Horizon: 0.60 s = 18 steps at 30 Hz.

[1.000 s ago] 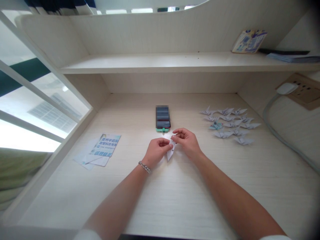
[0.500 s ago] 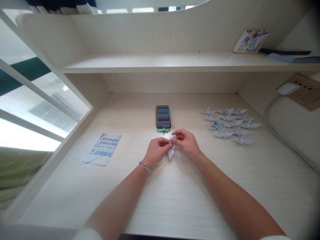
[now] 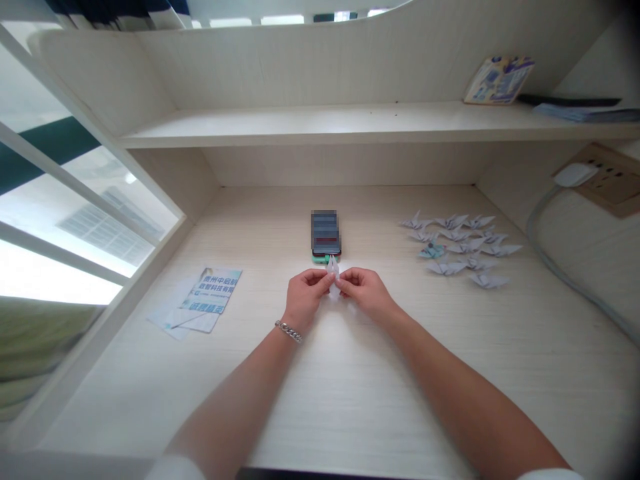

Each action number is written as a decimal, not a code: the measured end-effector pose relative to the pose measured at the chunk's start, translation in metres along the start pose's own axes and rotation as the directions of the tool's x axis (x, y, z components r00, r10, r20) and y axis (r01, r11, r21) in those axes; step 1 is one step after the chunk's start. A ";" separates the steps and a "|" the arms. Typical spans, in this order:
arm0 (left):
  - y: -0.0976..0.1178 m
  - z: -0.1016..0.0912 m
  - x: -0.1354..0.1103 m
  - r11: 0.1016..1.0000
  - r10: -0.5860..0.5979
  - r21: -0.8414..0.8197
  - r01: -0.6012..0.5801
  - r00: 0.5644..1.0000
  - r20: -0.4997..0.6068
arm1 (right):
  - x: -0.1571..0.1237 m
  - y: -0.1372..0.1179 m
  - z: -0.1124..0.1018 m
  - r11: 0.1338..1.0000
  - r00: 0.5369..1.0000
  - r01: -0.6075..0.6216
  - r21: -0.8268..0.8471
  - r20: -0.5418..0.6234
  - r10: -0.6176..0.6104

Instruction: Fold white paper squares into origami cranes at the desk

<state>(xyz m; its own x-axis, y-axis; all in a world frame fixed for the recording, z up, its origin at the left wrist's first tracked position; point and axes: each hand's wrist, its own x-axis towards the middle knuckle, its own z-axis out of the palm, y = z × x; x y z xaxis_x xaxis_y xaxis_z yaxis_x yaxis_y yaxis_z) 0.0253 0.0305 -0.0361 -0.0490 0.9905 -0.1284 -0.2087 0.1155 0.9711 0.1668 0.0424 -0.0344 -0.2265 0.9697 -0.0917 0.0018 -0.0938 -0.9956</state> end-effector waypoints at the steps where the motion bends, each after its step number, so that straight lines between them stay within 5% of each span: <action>1: 0.000 0.000 0.000 1.000 0.000 0.005 0.000 1.000 0.000 | 0.000 0.000 0.001 1.000 1.000 0.014 -0.007 -0.017 -0.014; 7: 0.002 0.000 0.000 0.999 0.043 0.007 -0.043 0.999 -0.029 | -0.001 -0.001 0.004 0.998 0.998 0.028 -0.062 0.066 -0.024; 12: 0.004 -0.001 -0.001 0.997 0.047 0.062 -0.051 0.997 0.059 | -0.003 -0.004 0.001 0.980 0.995 0.057 -0.189 0.089 -0.040; 18: 0.006 -0.001 -0.002 0.998 0.056 0.026 -0.056 0.998 -0.006 | -0.001 -0.003 0.003 1.000 0.998 0.011 -0.029 0.056 -0.009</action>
<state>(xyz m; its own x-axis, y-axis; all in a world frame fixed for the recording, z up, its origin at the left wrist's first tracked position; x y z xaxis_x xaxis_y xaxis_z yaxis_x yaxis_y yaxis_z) 0.0233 0.0293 -0.0305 -0.0668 0.9950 -0.0746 -0.1799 0.0616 0.9817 0.1637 0.0407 -0.0317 -0.2804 0.9564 -0.0813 0.0280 -0.0765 -0.9967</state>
